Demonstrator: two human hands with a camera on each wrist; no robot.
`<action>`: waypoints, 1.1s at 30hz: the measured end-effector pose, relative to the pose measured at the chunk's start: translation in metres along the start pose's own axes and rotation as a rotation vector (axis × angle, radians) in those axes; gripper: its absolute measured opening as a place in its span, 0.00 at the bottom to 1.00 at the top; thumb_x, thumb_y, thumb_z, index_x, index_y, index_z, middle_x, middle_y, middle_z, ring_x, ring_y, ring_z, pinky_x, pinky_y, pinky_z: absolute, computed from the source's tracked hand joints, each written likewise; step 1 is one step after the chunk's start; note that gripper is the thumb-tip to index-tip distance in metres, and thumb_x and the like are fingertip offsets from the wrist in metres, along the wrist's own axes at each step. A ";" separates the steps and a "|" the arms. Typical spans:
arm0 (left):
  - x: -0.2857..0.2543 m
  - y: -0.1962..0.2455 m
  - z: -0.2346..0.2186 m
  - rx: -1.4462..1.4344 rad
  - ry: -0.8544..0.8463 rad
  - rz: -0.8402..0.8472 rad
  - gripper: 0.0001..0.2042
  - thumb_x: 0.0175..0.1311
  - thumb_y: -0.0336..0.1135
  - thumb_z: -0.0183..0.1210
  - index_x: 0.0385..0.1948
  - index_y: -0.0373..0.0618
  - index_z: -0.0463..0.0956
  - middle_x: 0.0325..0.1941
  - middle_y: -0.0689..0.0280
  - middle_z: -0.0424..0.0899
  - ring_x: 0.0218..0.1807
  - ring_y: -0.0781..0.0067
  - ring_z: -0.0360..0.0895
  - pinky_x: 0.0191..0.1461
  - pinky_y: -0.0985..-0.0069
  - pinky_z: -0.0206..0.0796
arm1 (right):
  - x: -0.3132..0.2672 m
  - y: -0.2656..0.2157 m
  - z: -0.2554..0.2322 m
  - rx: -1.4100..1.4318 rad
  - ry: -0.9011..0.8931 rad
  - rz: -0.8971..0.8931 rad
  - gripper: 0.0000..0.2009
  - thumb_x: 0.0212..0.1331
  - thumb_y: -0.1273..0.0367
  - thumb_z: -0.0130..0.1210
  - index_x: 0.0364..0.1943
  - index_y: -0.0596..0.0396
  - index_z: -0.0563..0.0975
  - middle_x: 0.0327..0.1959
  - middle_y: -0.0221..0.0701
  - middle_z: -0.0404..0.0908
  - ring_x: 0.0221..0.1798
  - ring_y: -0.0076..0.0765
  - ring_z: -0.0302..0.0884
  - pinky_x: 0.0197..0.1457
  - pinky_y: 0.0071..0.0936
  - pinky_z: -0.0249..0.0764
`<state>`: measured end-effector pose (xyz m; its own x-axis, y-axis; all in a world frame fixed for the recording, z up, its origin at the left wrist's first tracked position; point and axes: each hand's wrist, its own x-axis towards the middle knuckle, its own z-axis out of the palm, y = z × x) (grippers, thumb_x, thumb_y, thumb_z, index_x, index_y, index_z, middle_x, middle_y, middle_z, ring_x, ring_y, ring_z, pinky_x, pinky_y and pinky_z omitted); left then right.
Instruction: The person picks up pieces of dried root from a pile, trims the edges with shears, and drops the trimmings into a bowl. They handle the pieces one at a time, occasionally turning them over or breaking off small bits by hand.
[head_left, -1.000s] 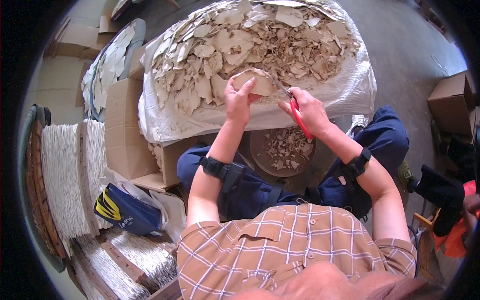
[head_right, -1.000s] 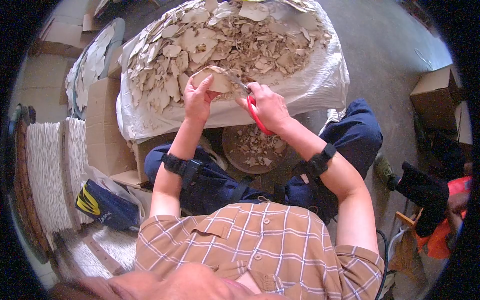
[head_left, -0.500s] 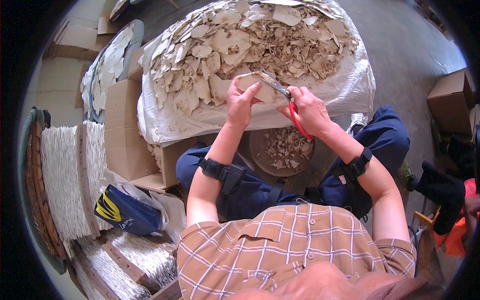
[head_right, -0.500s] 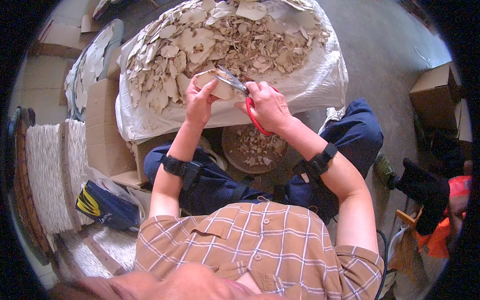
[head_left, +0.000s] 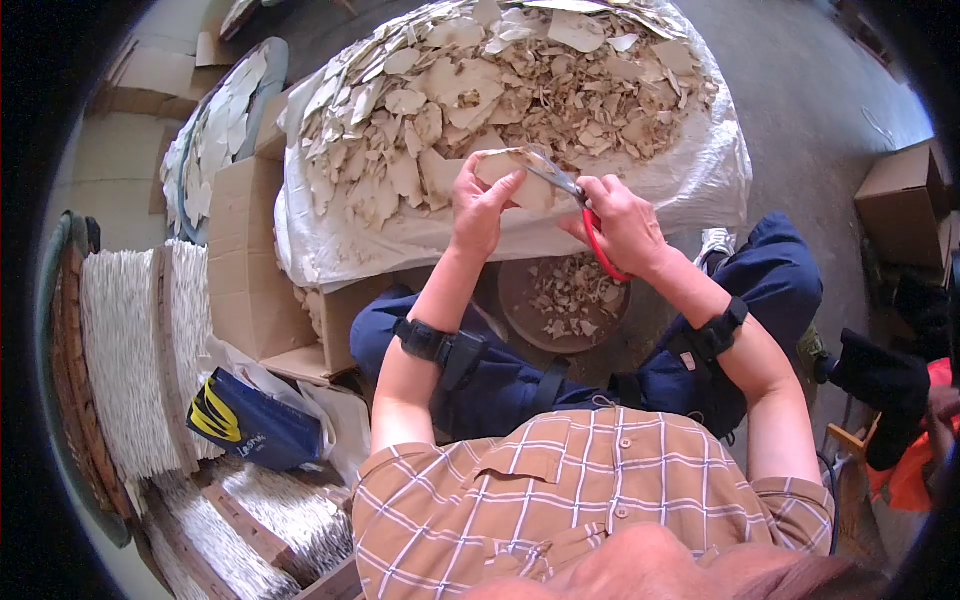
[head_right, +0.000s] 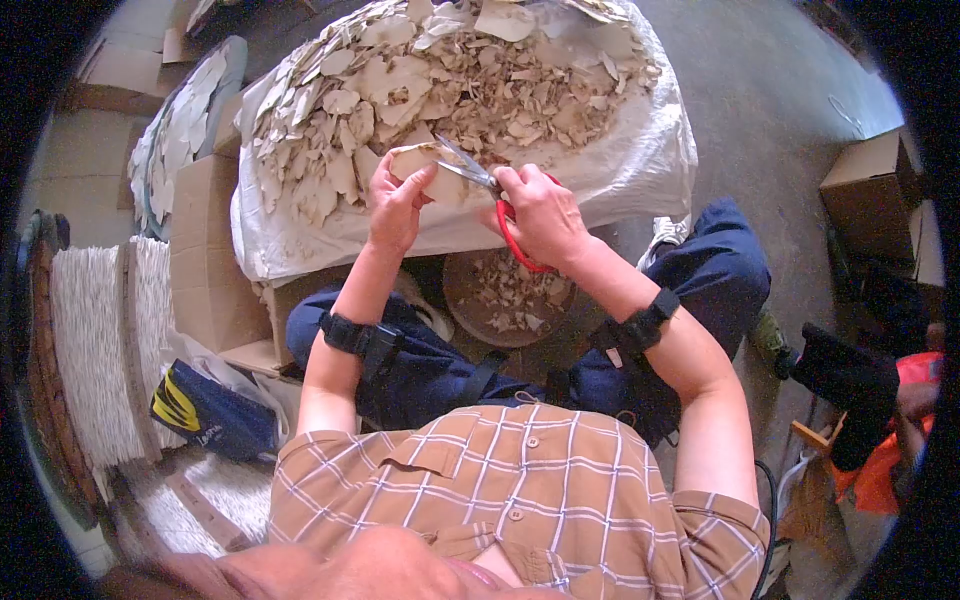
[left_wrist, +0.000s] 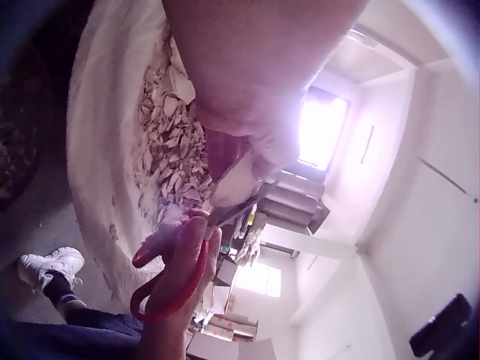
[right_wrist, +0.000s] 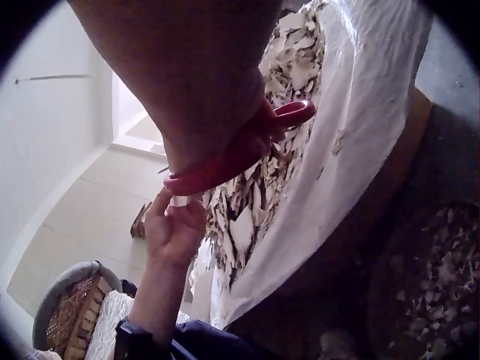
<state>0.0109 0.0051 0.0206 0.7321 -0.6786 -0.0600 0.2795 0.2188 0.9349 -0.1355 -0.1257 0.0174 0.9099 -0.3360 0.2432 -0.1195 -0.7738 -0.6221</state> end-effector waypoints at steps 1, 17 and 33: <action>0.000 0.001 0.000 0.010 -0.009 0.001 0.14 0.54 0.25 0.57 0.41 0.40 0.64 0.34 0.64 0.77 0.32 0.75 0.77 0.30 0.80 0.73 | 0.000 0.001 -0.001 0.013 0.001 -0.025 0.24 0.45 0.57 0.60 0.43 0.56 0.69 0.30 0.42 0.70 0.34 0.50 0.71 0.36 0.40 0.69; 0.001 0.000 0.002 0.001 -0.046 -0.070 0.14 0.54 0.25 0.55 0.42 0.41 0.65 0.36 0.66 0.77 0.35 0.78 0.76 0.32 0.84 0.70 | -0.004 -0.002 -0.001 0.052 0.059 -0.054 0.22 0.44 0.58 0.61 0.40 0.56 0.69 0.27 0.41 0.69 0.32 0.48 0.71 0.33 0.39 0.68; -0.001 -0.009 0.001 0.061 -0.020 -0.127 0.11 0.56 0.28 0.56 0.40 0.39 0.69 0.35 0.64 0.78 0.34 0.75 0.77 0.35 0.78 0.74 | -0.007 0.014 0.009 -0.014 -0.024 -0.012 0.17 0.50 0.58 0.56 0.37 0.55 0.69 0.28 0.41 0.73 0.29 0.51 0.73 0.31 0.41 0.69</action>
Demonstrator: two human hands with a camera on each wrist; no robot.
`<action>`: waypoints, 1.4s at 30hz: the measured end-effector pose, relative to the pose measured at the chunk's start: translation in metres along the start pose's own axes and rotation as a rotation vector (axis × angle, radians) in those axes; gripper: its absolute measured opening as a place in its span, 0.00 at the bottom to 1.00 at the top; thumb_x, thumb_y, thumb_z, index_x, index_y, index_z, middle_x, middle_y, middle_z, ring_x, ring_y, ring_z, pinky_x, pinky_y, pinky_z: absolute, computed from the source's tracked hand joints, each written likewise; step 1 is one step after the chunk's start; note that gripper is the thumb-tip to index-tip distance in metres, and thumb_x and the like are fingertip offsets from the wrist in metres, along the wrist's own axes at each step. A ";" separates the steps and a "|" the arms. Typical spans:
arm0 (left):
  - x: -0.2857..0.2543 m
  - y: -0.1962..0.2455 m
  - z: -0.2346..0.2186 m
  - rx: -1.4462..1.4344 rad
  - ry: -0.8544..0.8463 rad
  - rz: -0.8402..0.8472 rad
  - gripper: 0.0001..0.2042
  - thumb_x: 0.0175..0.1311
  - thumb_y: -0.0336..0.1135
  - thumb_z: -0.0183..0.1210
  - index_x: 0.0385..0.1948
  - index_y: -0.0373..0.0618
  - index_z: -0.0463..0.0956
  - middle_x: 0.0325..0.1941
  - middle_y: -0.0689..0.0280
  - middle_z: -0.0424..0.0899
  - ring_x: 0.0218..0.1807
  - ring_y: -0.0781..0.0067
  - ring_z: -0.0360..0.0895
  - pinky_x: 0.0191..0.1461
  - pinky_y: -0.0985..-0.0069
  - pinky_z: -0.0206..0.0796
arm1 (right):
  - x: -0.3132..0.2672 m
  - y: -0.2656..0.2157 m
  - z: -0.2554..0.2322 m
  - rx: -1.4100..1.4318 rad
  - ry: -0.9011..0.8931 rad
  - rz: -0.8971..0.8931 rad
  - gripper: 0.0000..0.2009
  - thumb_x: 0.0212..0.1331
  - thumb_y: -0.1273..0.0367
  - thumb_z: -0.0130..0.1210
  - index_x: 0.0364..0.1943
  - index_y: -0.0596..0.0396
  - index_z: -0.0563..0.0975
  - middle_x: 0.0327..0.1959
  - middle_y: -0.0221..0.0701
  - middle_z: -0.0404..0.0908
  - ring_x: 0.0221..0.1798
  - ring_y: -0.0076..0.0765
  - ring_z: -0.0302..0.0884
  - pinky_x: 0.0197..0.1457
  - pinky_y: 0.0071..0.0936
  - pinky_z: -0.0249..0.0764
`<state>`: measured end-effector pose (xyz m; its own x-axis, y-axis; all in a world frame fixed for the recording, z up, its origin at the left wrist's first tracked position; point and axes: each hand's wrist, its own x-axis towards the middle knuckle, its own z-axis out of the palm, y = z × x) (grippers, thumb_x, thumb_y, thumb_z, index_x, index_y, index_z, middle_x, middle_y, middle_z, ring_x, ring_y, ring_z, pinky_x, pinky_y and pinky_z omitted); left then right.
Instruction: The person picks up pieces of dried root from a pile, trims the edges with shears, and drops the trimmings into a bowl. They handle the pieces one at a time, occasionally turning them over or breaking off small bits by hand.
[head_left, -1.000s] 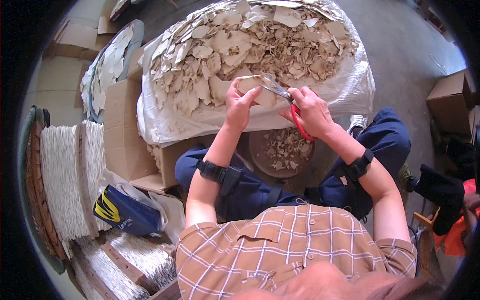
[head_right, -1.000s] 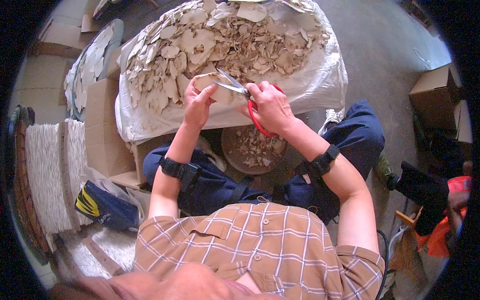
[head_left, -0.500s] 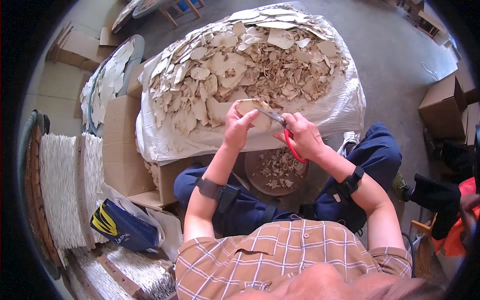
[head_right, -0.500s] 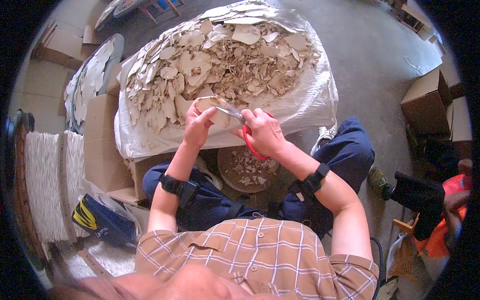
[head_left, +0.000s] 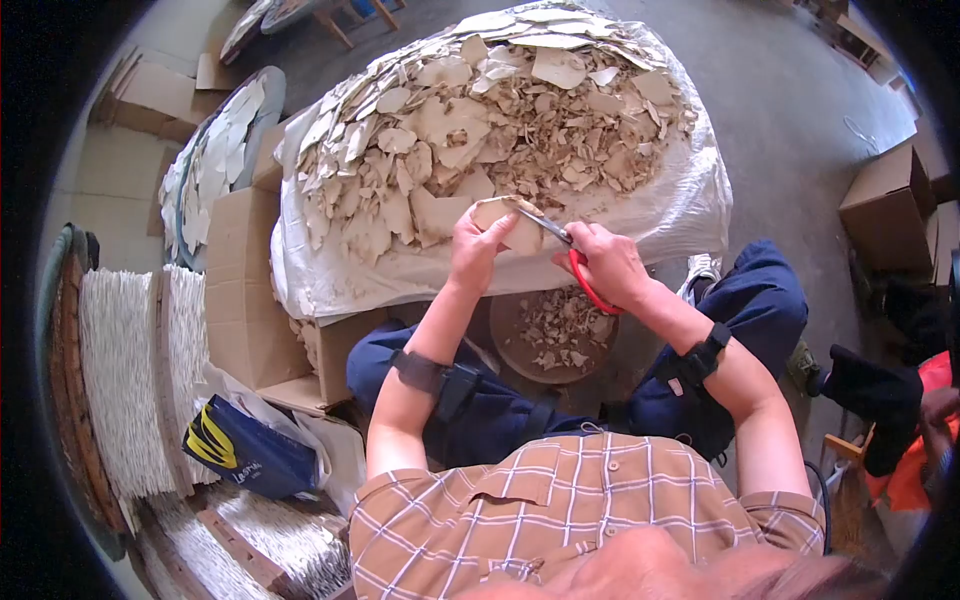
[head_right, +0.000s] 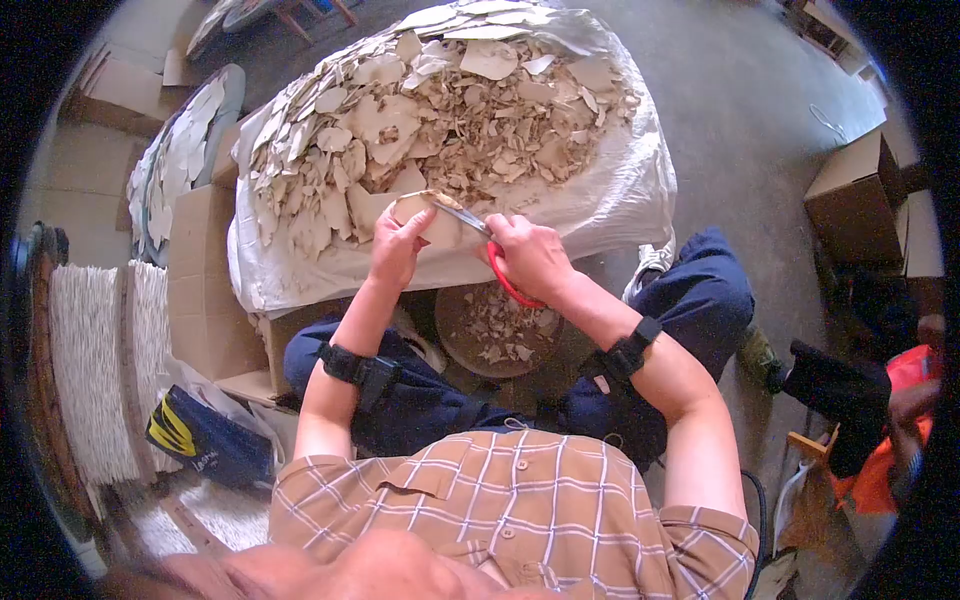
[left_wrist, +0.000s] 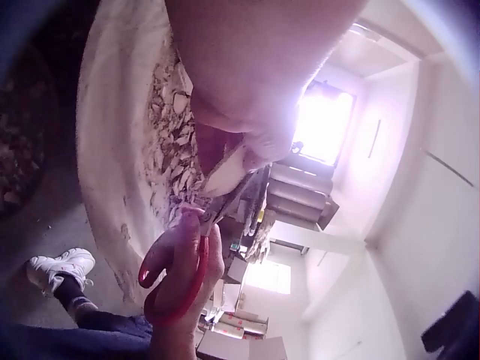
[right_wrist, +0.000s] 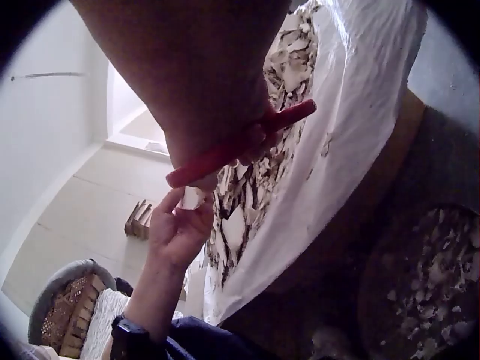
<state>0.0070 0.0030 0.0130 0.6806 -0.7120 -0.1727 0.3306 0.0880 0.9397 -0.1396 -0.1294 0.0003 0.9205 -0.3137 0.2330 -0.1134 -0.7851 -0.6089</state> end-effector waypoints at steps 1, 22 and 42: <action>0.000 0.001 0.000 0.000 0.000 0.002 0.11 0.56 0.28 0.56 0.40 0.39 0.69 0.35 0.64 0.78 0.34 0.75 0.77 0.35 0.78 0.74 | 0.000 -0.001 -0.002 -0.001 0.001 -0.002 0.17 0.50 0.58 0.56 0.37 0.55 0.69 0.28 0.41 0.73 0.29 0.51 0.73 0.31 0.41 0.69; -0.003 0.011 -0.005 -0.037 -0.110 -0.025 0.10 0.56 0.28 0.56 0.39 0.39 0.71 0.34 0.65 0.78 0.35 0.75 0.77 0.38 0.78 0.72 | 0.007 -0.013 -0.006 0.126 -0.055 0.043 0.15 0.50 0.61 0.57 0.35 0.56 0.70 0.24 0.43 0.73 0.29 0.50 0.74 0.30 0.38 0.68; -0.005 0.010 -0.014 0.031 -0.186 0.100 0.09 0.55 0.27 0.57 0.38 0.41 0.73 0.35 0.68 0.79 0.37 0.80 0.74 0.43 0.80 0.66 | 0.010 -0.020 -0.013 -0.011 0.091 -0.097 0.15 0.49 0.60 0.57 0.35 0.53 0.70 0.23 0.38 0.71 0.26 0.48 0.73 0.27 0.39 0.70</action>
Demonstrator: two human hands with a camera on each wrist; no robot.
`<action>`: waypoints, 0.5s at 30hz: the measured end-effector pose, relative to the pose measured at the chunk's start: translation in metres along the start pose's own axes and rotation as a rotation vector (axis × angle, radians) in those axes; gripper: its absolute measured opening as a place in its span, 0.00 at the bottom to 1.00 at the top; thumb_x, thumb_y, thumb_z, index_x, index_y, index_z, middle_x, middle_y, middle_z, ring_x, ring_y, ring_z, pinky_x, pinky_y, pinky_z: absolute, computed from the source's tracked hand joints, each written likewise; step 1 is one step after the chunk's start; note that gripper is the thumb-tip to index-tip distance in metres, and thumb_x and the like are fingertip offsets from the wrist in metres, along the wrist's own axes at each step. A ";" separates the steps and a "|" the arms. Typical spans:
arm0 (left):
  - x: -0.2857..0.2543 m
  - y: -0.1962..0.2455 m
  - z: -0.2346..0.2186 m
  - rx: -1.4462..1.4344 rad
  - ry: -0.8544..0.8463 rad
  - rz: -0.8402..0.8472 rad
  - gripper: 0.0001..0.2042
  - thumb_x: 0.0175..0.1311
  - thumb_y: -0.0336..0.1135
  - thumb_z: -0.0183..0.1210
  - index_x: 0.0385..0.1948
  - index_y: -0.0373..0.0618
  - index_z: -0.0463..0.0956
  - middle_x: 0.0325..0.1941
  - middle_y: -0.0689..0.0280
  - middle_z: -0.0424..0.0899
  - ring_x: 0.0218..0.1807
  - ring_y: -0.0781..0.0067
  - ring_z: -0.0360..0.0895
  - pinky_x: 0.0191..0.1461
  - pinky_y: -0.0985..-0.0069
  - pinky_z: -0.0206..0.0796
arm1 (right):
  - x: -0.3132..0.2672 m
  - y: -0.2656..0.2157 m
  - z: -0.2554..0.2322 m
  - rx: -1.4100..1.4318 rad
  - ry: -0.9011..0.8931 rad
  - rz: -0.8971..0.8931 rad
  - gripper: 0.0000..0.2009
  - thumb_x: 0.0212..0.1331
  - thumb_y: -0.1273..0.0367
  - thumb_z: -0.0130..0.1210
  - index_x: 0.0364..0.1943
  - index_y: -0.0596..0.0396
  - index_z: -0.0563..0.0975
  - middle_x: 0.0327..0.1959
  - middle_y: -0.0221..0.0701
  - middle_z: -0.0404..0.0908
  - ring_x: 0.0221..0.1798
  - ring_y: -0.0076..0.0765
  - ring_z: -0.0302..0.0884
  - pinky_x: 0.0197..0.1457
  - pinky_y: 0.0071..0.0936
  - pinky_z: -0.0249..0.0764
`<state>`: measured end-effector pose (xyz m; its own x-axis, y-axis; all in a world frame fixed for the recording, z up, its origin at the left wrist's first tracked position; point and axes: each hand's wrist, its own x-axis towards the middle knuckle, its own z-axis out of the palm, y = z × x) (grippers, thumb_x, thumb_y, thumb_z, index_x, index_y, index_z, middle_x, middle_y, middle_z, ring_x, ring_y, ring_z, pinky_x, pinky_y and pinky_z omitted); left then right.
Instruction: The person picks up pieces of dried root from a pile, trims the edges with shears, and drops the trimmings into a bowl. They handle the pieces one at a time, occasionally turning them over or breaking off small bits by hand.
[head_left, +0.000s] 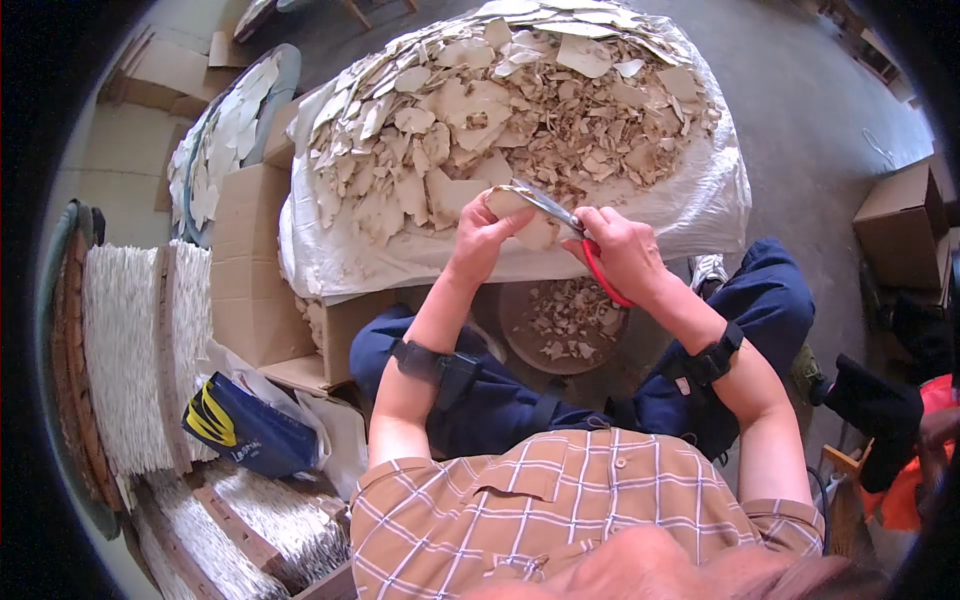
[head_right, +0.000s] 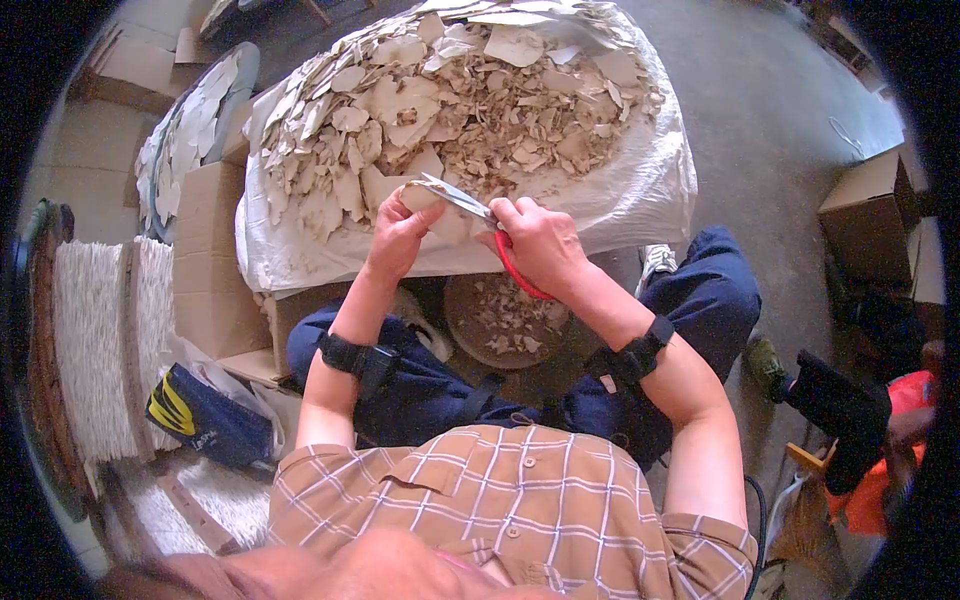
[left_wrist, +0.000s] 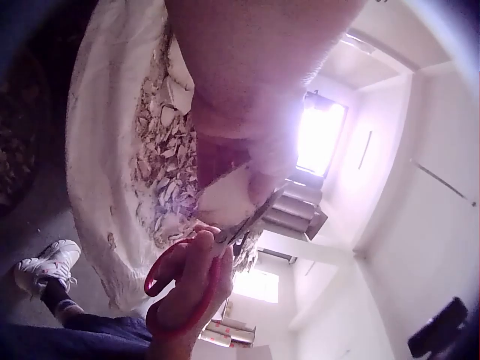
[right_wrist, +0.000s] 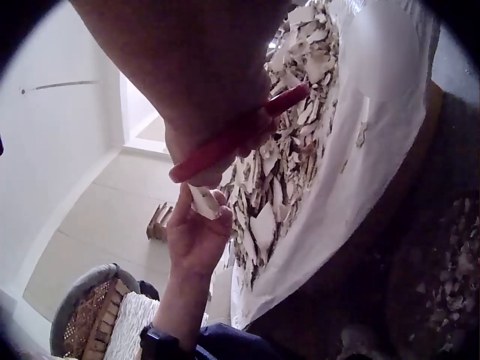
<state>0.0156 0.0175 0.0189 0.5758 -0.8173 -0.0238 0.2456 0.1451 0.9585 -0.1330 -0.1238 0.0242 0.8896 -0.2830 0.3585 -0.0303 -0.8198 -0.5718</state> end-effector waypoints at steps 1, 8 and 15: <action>0.000 0.001 -0.002 -0.001 0.000 0.001 0.09 0.55 0.27 0.57 0.38 0.41 0.73 0.35 0.68 0.79 0.37 0.80 0.74 0.43 0.80 0.66 | 0.000 0.001 0.001 -0.001 -0.001 -0.001 0.15 0.49 0.60 0.57 0.35 0.53 0.70 0.23 0.38 0.71 0.26 0.48 0.73 0.27 0.39 0.70; -0.002 0.007 -0.007 0.016 -0.050 -0.111 0.10 0.55 0.27 0.57 0.39 0.40 0.71 0.37 0.68 0.78 0.38 0.80 0.74 0.44 0.80 0.66 | -0.003 0.005 0.013 0.120 -0.094 0.103 0.14 0.50 0.59 0.56 0.35 0.52 0.70 0.25 0.39 0.73 0.25 0.49 0.74 0.29 0.40 0.70; -0.005 0.013 -0.011 0.192 -0.213 -0.121 0.14 0.54 0.27 0.58 0.43 0.39 0.70 0.38 0.69 0.77 0.41 0.81 0.72 0.48 0.80 0.65 | 0.004 -0.002 -0.008 -0.038 -0.099 -0.021 0.18 0.47 0.60 0.60 0.39 0.52 0.71 0.25 0.36 0.73 0.28 0.45 0.74 0.28 0.36 0.70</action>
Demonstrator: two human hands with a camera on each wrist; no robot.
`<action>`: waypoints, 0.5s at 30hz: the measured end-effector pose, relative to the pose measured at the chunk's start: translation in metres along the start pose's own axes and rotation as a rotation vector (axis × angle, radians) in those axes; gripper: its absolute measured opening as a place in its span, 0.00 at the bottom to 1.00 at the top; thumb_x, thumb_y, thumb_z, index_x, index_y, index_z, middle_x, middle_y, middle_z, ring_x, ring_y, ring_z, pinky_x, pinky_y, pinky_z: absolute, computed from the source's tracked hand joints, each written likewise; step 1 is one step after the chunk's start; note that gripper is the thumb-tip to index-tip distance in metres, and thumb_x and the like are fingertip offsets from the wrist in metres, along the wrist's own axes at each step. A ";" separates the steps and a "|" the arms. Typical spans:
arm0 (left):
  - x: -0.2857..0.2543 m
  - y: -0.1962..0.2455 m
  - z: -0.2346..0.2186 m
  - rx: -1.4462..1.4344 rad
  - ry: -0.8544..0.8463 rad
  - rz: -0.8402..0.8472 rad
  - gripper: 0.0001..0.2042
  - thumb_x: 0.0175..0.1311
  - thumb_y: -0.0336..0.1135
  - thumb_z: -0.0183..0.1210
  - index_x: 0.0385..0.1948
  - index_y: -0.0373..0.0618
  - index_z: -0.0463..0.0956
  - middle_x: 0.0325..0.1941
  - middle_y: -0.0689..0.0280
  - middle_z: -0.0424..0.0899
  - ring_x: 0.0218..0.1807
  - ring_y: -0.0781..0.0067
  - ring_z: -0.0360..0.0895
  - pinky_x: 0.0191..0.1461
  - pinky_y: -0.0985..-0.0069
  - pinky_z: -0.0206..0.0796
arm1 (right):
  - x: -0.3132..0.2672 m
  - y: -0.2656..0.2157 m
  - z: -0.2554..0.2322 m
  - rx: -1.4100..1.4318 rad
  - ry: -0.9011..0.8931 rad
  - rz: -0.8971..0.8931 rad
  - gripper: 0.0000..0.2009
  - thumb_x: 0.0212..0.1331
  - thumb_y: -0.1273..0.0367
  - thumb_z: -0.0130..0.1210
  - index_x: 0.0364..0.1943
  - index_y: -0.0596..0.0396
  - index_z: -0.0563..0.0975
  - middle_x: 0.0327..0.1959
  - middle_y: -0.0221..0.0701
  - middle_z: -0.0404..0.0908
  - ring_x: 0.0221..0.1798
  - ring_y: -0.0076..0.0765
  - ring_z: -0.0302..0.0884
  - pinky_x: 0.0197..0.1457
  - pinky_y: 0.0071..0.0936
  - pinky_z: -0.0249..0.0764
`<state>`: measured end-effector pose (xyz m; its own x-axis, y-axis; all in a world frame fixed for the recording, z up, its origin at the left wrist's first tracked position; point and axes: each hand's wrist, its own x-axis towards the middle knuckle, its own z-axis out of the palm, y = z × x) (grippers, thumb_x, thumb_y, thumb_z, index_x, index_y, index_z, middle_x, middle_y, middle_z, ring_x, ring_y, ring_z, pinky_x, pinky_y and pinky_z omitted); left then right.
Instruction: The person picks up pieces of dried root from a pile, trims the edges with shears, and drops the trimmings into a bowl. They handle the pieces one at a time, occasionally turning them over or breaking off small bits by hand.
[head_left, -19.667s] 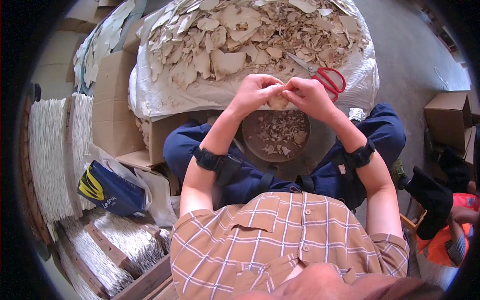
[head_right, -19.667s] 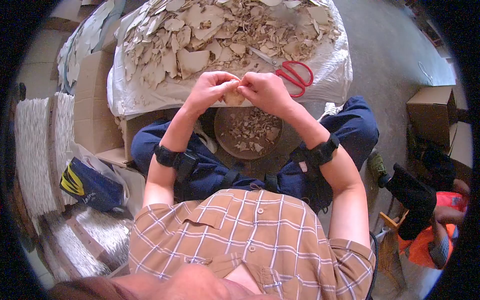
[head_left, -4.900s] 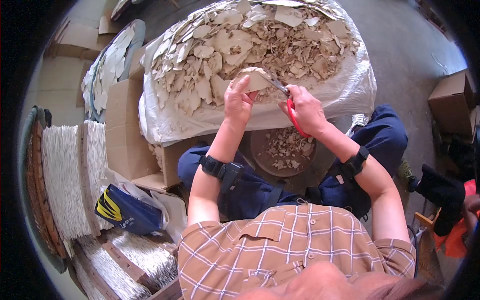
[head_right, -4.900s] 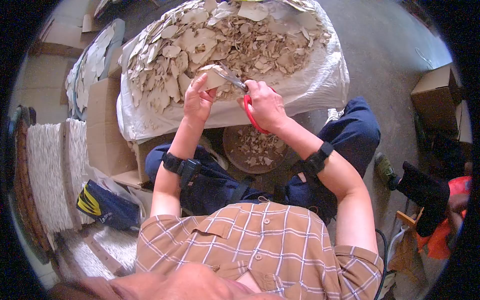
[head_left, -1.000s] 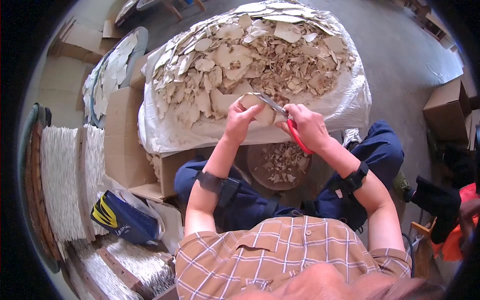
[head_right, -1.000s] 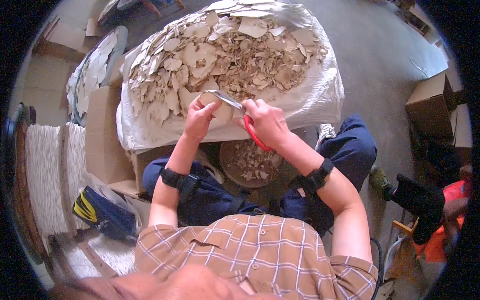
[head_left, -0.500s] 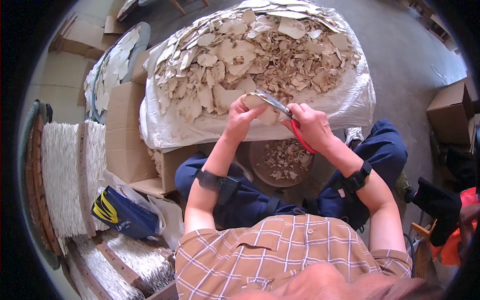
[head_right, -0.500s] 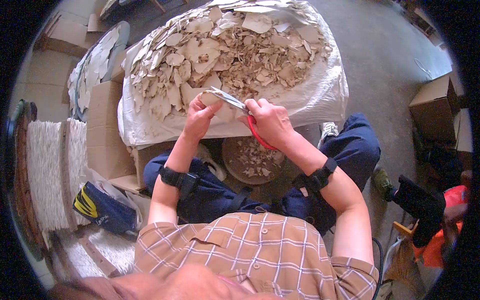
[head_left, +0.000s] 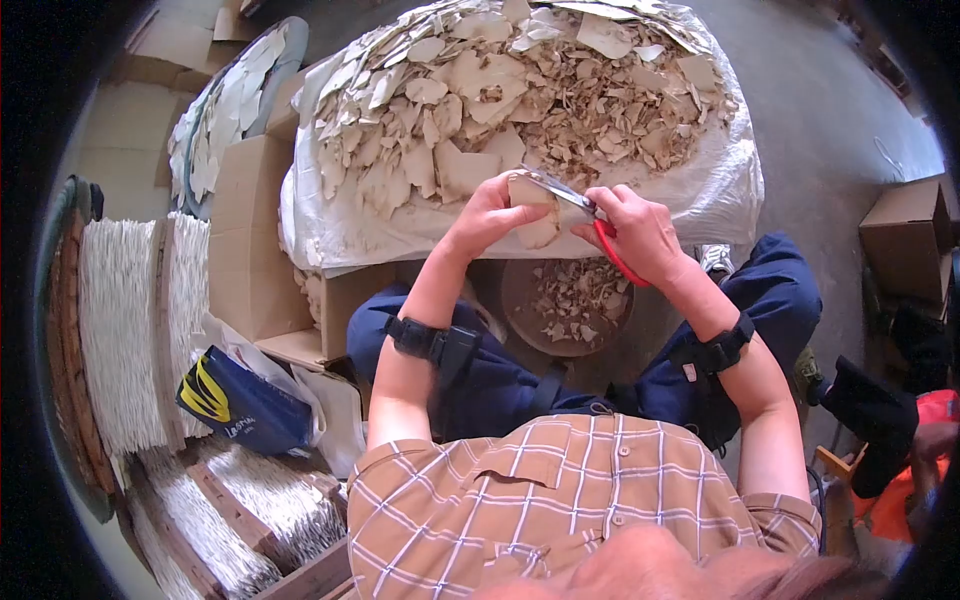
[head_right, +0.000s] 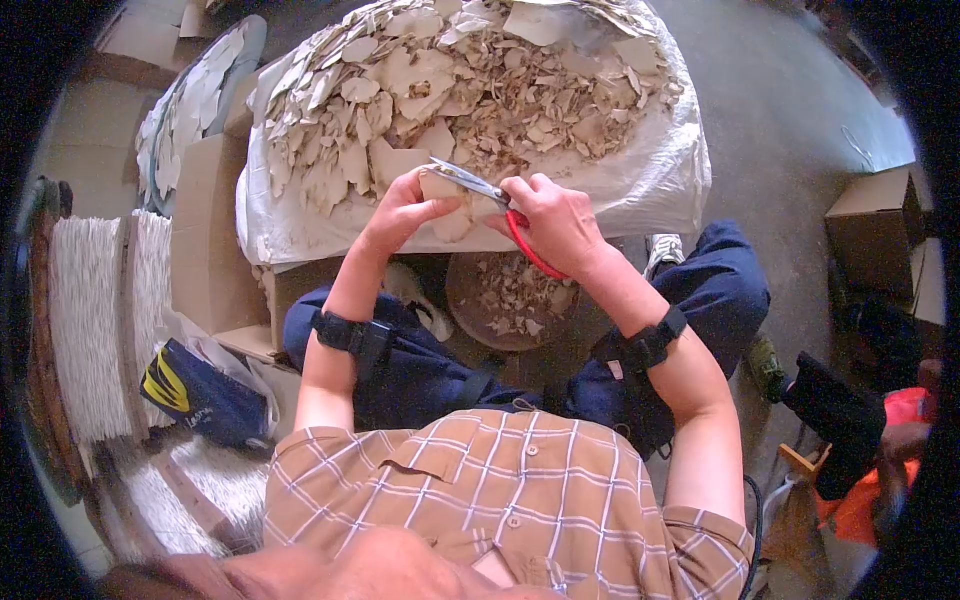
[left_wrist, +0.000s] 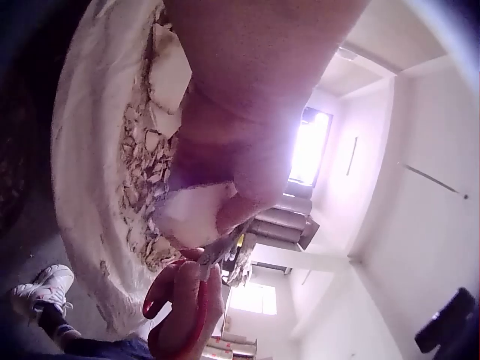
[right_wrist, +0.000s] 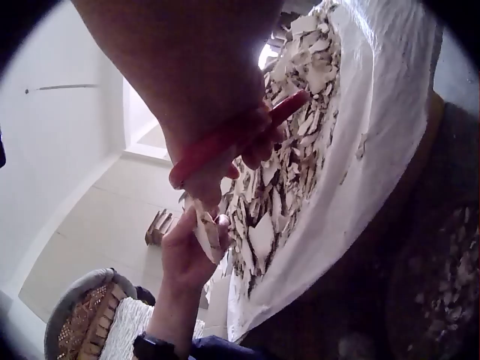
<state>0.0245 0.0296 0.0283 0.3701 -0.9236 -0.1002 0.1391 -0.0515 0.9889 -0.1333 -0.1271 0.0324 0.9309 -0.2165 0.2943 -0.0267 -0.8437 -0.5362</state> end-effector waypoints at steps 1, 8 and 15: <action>-0.001 0.001 -0.001 -0.001 0.002 -0.001 0.14 0.54 0.27 0.58 0.43 0.39 0.70 0.38 0.69 0.77 0.41 0.81 0.72 0.48 0.80 0.65 | 0.000 0.000 -0.002 0.002 -0.002 -0.001 0.18 0.47 0.60 0.60 0.39 0.52 0.71 0.25 0.36 0.73 0.28 0.45 0.74 0.28 0.36 0.70; -0.009 0.003 -0.010 0.090 -0.095 -0.104 0.13 0.53 0.28 0.58 0.41 0.39 0.71 0.37 0.71 0.77 0.39 0.83 0.72 0.45 0.81 0.65 | -0.005 0.006 0.000 0.007 -0.075 -0.062 0.14 0.48 0.61 0.58 0.34 0.53 0.71 0.25 0.37 0.73 0.28 0.47 0.74 0.28 0.37 0.69; -0.013 -0.017 -0.016 0.076 -0.087 -0.154 0.15 0.51 0.28 0.59 0.41 0.40 0.71 0.37 0.71 0.77 0.39 0.84 0.71 0.44 0.81 0.64 | -0.005 0.003 0.006 0.033 -0.179 -0.028 0.14 0.49 0.59 0.56 0.31 0.54 0.71 0.24 0.41 0.76 0.29 0.50 0.75 0.30 0.41 0.69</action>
<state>0.0320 0.0490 0.0115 0.2687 -0.9317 -0.2446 0.1171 -0.2205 0.9683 -0.1361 -0.1257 0.0240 0.9811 -0.1000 0.1660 0.0094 -0.8309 -0.5563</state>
